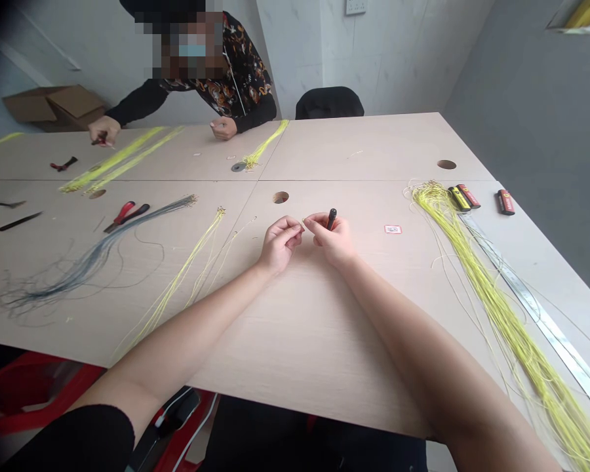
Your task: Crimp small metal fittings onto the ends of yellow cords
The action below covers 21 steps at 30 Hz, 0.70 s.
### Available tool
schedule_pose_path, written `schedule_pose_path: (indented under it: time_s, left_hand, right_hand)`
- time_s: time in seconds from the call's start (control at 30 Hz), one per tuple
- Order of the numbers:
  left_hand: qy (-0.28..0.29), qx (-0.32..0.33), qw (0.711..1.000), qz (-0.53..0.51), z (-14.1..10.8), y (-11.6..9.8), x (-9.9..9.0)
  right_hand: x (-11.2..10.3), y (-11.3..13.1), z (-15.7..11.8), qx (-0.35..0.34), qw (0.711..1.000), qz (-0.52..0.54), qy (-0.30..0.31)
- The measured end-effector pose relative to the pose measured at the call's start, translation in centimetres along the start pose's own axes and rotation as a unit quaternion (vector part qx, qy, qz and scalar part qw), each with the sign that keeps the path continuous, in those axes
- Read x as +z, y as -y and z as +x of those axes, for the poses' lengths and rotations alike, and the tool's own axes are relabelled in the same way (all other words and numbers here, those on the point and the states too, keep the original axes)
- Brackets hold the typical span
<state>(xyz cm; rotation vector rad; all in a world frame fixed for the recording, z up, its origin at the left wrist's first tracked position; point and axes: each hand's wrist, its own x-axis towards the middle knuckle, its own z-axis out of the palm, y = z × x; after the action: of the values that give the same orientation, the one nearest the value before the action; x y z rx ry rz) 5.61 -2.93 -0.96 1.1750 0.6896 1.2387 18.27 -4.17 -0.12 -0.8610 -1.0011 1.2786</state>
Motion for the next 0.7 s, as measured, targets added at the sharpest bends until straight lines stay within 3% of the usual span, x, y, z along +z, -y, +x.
schedule_pose_path:
  time_s: [0.7]
  left_hand:
    - [-0.004, -0.005, 1.000, -0.017, -0.05, -0.32, 0.21]
  right_hand:
    - [-0.14, 0.07, 0.09, 0.024, 0.999, 0.029, -0.012]
